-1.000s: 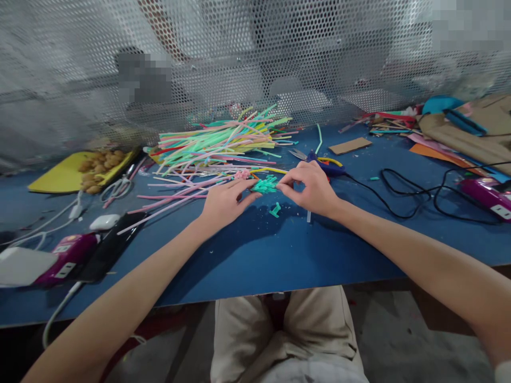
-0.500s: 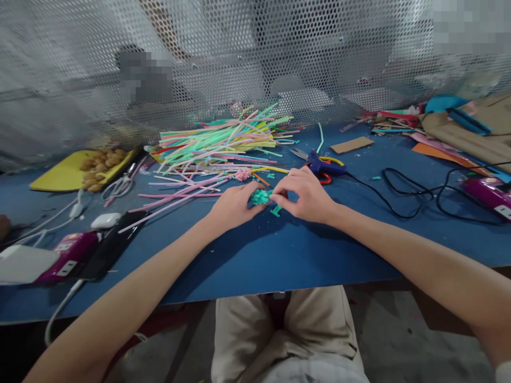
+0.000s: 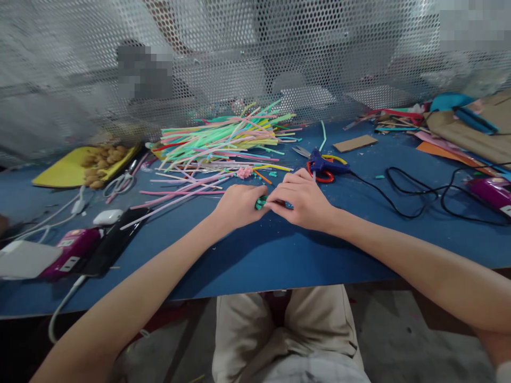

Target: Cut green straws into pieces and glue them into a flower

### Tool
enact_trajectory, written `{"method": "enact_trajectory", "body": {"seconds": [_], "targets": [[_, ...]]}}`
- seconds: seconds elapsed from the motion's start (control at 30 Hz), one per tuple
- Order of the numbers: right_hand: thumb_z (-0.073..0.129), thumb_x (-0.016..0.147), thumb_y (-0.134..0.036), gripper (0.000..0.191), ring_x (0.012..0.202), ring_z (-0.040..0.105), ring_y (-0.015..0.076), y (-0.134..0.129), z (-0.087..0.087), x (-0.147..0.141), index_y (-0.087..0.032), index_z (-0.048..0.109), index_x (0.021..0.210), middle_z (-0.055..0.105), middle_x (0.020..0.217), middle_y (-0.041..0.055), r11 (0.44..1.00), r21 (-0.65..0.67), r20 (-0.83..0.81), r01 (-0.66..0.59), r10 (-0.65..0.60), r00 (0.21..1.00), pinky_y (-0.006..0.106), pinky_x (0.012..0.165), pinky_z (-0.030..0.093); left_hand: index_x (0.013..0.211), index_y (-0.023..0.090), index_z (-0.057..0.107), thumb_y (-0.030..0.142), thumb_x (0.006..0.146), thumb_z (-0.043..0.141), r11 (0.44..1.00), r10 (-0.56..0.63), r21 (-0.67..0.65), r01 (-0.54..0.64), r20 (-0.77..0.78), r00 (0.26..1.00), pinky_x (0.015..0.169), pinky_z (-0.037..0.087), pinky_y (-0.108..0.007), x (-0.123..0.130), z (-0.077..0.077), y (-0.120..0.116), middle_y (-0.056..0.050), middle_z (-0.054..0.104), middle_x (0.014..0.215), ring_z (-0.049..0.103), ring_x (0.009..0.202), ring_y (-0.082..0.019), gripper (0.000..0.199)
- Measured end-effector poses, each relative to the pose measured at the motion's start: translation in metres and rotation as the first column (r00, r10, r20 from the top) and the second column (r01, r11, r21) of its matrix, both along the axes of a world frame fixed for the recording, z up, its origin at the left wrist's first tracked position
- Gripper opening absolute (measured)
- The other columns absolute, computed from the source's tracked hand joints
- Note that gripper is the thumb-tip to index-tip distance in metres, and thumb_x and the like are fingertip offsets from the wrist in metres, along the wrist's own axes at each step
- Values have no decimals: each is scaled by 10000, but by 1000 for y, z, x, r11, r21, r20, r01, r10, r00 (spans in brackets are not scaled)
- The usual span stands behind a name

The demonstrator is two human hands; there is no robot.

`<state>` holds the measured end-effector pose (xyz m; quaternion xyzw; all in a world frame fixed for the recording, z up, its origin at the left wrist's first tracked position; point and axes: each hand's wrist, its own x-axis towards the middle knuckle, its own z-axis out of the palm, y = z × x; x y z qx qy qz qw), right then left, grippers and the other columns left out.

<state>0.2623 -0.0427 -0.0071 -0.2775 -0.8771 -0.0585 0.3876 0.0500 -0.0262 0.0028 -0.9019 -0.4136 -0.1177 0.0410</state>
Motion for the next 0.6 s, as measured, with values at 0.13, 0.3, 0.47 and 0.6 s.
{"method": "enact_trajectory", "body": {"seconds": [0.13, 0.3, 0.47, 0.6], "targets": [[682, 963, -272, 126, 759, 582, 176, -2, 1, -1, -199, 724, 869, 720, 760, 11, 998, 66, 39, 8, -10, 999, 383, 786, 364, 1008, 191, 680, 462, 973, 543, 1000, -23, -6, 23, 13, 1000, 647, 432, -320, 4, -1, -2, -89, 762, 875, 739, 856, -278, 306], [663, 969, -266, 127, 767, 574, 179, -4, 1, -2, -203, 712, 870, 724, 765, 13, 994, 113, 88, 7, -17, 996, 388, 783, 354, 934, 204, 694, 350, 914, 592, 999, -40, -1, 40, 2, 999, 626, 419, -326, 6, -1, -6, -73, 758, 830, 733, 815, -270, 179], [689, 947, -320, 95, 714, 560, 172, -6, 1, -1, -239, 722, 909, 705, 705, -12, 998, 65, 55, 13, -17, 998, 391, 774, 361, 902, 210, 715, 364, 936, 546, 995, -97, 27, 96, 18, 995, 603, 415, -341, 4, -3, -6, -70, 766, 831, 740, 804, -263, 231], [690, 945, -311, 76, 715, 578, 168, -7, 1, 0, -252, 731, 921, 737, 741, -13, 998, 66, 45, 15, -18, 999, 386, 782, 379, 887, 200, 726, 350, 927, 559, 992, -117, 41, 118, -28, 993, 587, 403, -345, 1, -3, -4, -79, 751, 772, 740, 776, -269, 228]]}}
